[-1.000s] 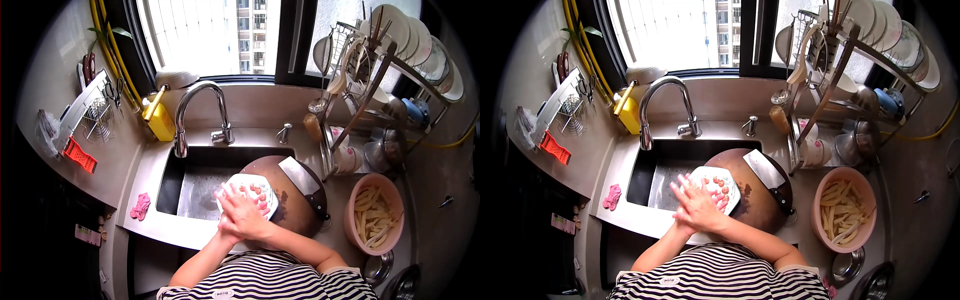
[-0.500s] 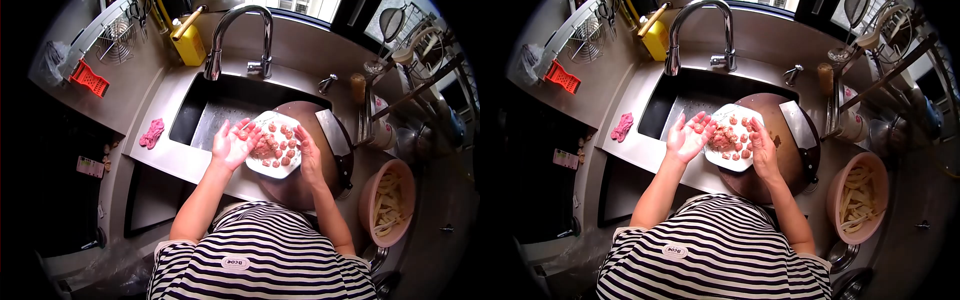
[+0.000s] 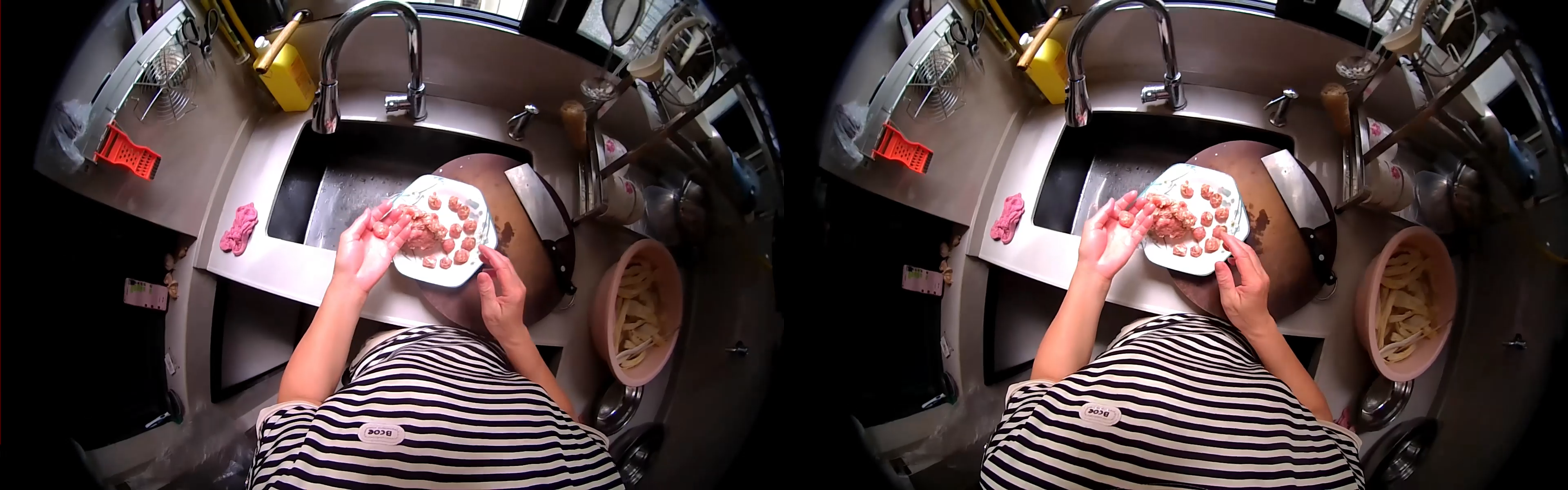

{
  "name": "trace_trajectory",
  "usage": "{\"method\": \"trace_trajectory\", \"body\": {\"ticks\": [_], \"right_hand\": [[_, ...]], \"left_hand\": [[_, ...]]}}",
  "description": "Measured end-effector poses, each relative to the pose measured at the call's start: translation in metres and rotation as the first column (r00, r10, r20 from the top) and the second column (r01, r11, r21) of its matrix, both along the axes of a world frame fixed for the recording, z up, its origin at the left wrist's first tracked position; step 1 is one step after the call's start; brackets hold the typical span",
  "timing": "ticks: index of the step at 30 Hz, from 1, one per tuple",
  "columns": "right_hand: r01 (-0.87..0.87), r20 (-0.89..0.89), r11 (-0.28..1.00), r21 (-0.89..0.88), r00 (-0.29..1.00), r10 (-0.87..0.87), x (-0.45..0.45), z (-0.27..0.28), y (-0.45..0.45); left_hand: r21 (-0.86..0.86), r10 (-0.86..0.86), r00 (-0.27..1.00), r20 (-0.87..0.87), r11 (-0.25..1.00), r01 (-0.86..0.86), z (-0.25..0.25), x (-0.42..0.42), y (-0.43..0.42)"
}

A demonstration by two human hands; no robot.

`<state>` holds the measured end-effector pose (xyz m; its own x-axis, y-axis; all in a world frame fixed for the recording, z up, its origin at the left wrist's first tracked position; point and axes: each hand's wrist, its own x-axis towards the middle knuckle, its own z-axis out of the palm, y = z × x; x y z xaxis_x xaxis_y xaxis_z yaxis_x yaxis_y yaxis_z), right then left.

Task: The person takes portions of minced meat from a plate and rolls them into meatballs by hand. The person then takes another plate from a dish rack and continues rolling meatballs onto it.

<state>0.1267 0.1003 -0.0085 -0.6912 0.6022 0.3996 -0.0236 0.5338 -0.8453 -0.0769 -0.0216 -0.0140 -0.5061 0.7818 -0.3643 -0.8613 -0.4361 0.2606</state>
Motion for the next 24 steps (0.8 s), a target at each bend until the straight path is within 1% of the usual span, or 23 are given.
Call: {"method": "trace_trajectory", "body": {"ticks": [1, 3, 5, 6, 7, 8, 10, 11, 12, 13, 14, 15, 16, 17, 19, 20, 21, 22, 24], "right_hand": [[0.0, 0.006, 1.0, -0.018, 1.0, 0.0, 0.004, 0.008, 0.004], [0.017, -0.006, 1.0, -0.015, 1.0, -0.018, 0.017, 0.025, 0.021], [0.074, -0.011, 0.997, 0.016, 0.997, -0.074, 0.034, 0.066, 0.043], [0.094, -0.011, 0.995, 0.031, 0.996, -0.093, 0.046, 0.086, 0.056], [0.148, 0.017, 0.982, 0.118, 0.988, -0.151, 0.057, 0.107, 0.069], [0.187, -0.075, 0.976, 0.109, 0.981, -0.179, 0.066, 0.12, 0.084], [0.239, -0.103, 0.935, 0.263, 0.97, -0.219, 0.089, 0.16, 0.11], [0.307, -0.132, 0.885, 0.351, 0.951, -0.278, 0.099, 0.178, 0.124], [0.359, -0.118, 0.829, 0.428, 0.932, -0.343, 0.111, 0.202, 0.137], [0.411, -0.08, 0.835, 0.365, 0.908, -0.412, 0.121, 0.23, 0.144], [0.451, -0.112, 0.819, 0.355, 0.89, -0.442, 0.134, 0.249, 0.161], [0.471, -0.138, 0.788, 0.396, 0.879, -0.456, 0.149, 0.268, 0.181], [0.538, -0.19, 0.765, 0.353, 0.842, -0.505, 0.157, 0.289, 0.195], [0.611, -0.23, 0.619, 0.493, 0.778, -0.584, 0.169, 0.31, 0.214], [0.712, -0.359, 0.436, 0.55, 0.673, -0.646, 0.191, 0.34, 0.266], [0.753, -0.222, 0.328, 0.571, 0.526, -0.821, 0.209, 0.371, 0.291], [0.772, -0.216, 0.273, 0.574, 0.464, -0.859, 0.216, 0.382, 0.309], [0.781, -0.217, 0.294, 0.551, 0.475, -0.853, 0.222, 0.389, 0.323], [0.806, -0.198, 0.234, 0.543, 0.394, -0.897, 0.23, 0.401, 0.348]], "left_hand": [[-0.027, -0.024, 0.993, -0.117, 0.999, 0.021, -0.006, -0.002, -0.001], [-0.081, -0.087, 0.983, -0.159, 0.994, 0.075, -0.005, -0.005, -0.003], [-0.13, -0.075, 0.963, -0.259, 0.991, 0.043, -0.007, -0.009, 0.001], [-0.197, -0.067, 0.955, -0.288, 0.98, 0.01, -0.009, -0.011, 0.004], [-0.203, -0.068, 0.952, -0.299, 0.979, 0.006, -0.01, -0.012, 0.007], [-0.24, -0.063, 0.95, -0.306, 0.971, -0.013, -0.003, -0.009, 0.011], [-0.23, -0.079, 0.949, -0.305, 0.973, 0.007, -0.005, -0.012, 0.013], [-0.227, -0.074, 0.95, -0.302, 0.974, 0.004, -0.007, -0.013, 0.014], [-0.21, -0.075, 0.952, -0.297, 0.978, 0.011, -0.005, -0.013, 0.015], [-0.196, -0.082, 0.957, -0.279, 0.98, 0.027, -0.006, -0.017, 0.014], [-0.201, -0.084, 0.962, -0.258, 0.979, 0.032, -0.001, -0.019, 0.013], [-0.182, -0.075, 0.963, -0.26, 0.983, 0.028, 0.001, -0.02, 0.013], [-0.17, -0.064, 0.964, -0.258, 0.985, 0.02, 0.003, -0.022, 0.012], [-0.148, -0.06, 0.97, -0.234, 0.989, 0.025, 0.007, -0.024, 0.01], [-0.141, -0.036, 0.97, -0.241, 0.99, 0.002, 0.007, -0.029, 0.004], [-0.122, -0.029, 0.972, -0.234, 0.993, 0.0, 0.008, -0.033, 0.004], [-0.139, -0.021, 0.973, -0.228, 0.99, -0.011, 0.013, -0.032, 0.003], [-0.134, -0.035, 0.971, -0.236, 0.991, 0.003, 0.014, -0.035, 0.001], [-0.142, -0.03, 0.973, -0.228, 0.99, -0.003, 0.017, -0.035, 0.0]]}}
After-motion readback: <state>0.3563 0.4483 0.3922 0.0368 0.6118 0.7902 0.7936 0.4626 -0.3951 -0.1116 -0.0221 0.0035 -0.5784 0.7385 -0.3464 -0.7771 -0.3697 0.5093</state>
